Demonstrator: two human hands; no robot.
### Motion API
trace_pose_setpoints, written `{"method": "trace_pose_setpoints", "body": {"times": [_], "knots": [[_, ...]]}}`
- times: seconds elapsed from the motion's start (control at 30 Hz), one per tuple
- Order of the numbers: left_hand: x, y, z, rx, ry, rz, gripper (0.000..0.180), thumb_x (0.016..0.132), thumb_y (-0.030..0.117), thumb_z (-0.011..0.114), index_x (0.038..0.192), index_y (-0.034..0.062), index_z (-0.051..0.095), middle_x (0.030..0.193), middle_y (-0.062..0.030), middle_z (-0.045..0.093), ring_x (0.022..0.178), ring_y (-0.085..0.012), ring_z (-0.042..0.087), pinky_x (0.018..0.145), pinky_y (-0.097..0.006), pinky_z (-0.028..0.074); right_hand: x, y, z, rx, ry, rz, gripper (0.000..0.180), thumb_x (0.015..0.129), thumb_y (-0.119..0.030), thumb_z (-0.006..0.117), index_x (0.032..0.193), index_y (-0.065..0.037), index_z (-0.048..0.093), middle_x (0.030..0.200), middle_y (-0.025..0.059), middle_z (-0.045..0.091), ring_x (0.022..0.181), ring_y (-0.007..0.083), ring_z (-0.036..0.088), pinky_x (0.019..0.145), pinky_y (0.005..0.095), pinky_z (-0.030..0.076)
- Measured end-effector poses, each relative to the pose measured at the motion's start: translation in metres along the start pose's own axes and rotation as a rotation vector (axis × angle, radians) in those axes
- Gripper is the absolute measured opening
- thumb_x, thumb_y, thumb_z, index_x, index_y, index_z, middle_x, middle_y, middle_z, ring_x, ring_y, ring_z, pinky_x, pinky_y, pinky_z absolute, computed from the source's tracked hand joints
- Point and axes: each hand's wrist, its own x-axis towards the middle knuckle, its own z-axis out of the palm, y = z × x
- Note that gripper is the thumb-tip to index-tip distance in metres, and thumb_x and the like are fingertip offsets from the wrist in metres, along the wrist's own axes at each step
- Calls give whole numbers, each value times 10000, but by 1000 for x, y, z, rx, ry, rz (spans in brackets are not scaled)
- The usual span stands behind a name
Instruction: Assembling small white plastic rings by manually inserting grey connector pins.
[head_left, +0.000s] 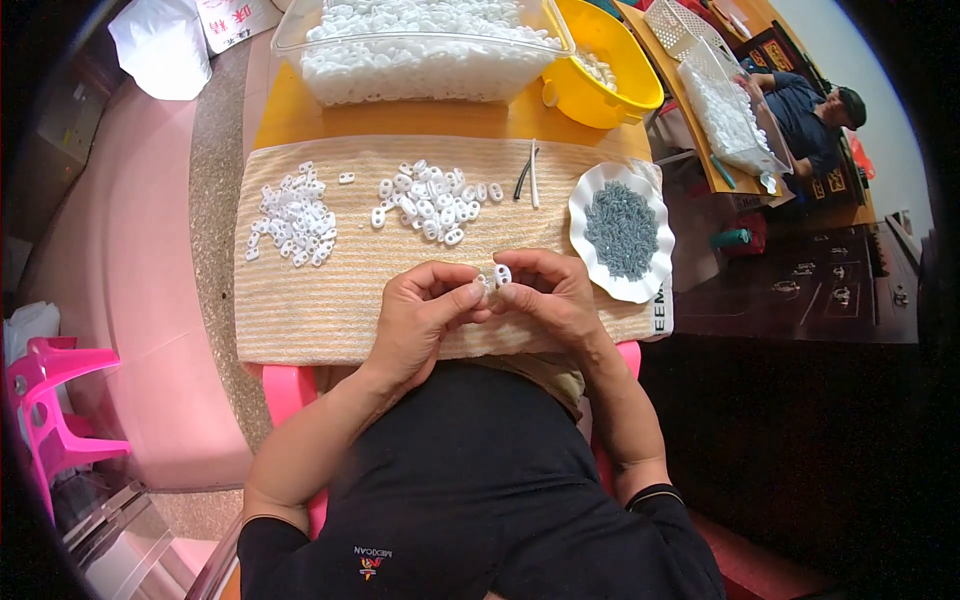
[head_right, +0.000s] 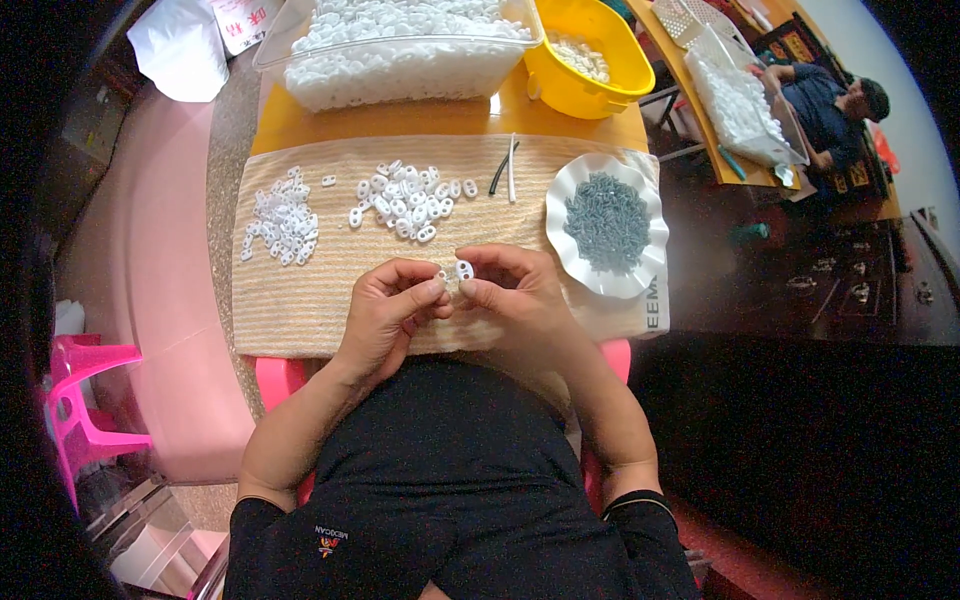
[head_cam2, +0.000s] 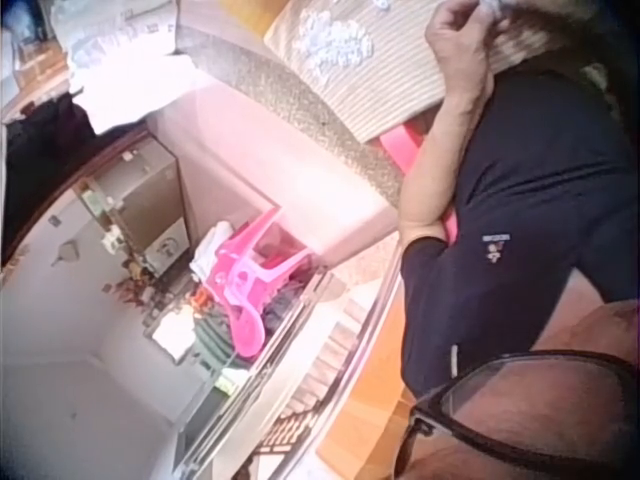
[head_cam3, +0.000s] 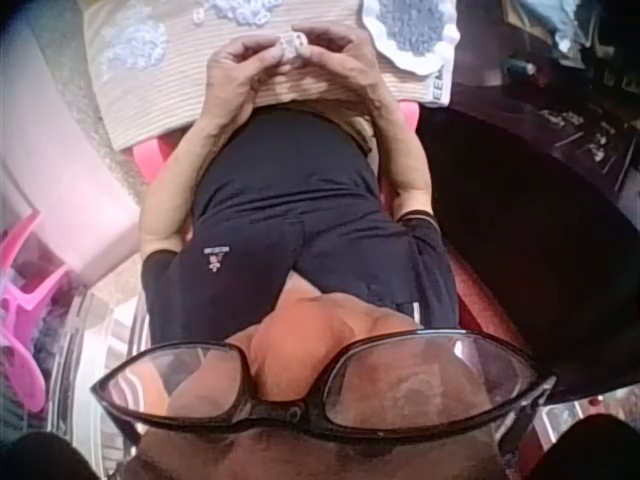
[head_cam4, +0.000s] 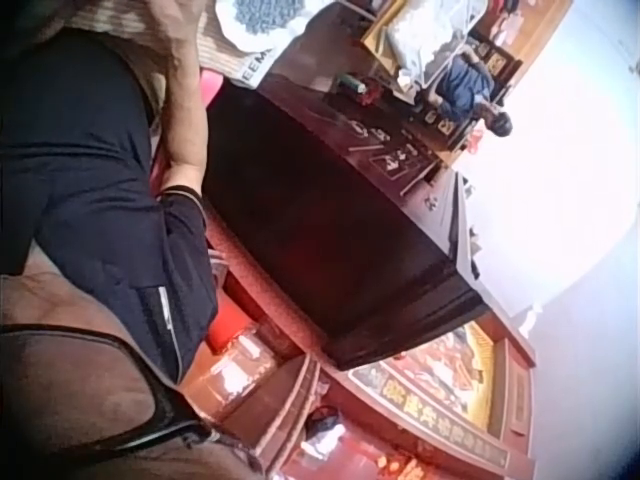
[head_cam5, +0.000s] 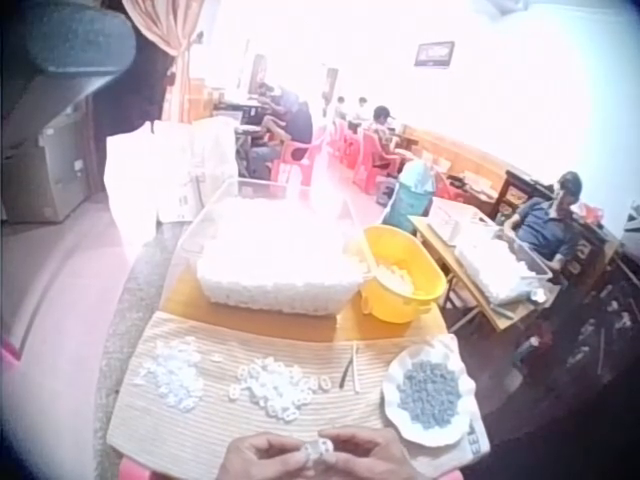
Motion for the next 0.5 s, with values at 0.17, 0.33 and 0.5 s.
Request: {"method": "trace_pose_setpoints", "body": {"times": [0.17, 0.33, 0.5], "knots": [[0, 1, 0, 15, -10, 0, 156, 864, 48, 662, 1007, -3, 627, 874, -90, 669, 756, -158, 660, 715, -276, 569, 0, 1, -1, 44, -6, 5, 321, 851, -27, 670, 1162, 21, 608, 902, 45, 662, 781, 95, 621, 719, 238, 524], [1, 0, 0, 19, -19, -2, 159, 867, 53, 660, 1011, -5, 627, 878, -88, 669, 756, -155, 658, 719, -276, 569, 0, 4, -6, 25, -35, -11, 326, 864, -31, 661, 1174, 35, 589, 941, 80, 667, 818, 134, 643, 753, 267, 540], [2, -2, -2, 39, -21, -3, 163, 868, 56, 660, 1015, -6, 625, 892, -88, 667, 767, -149, 655, 727, -277, 569, 1, 6, -7, 29, -50, -14, 328, 875, -20, 647, 1187, 47, 572, 981, 105, 669, 869, 159, 655, 793, 292, 552]]}}
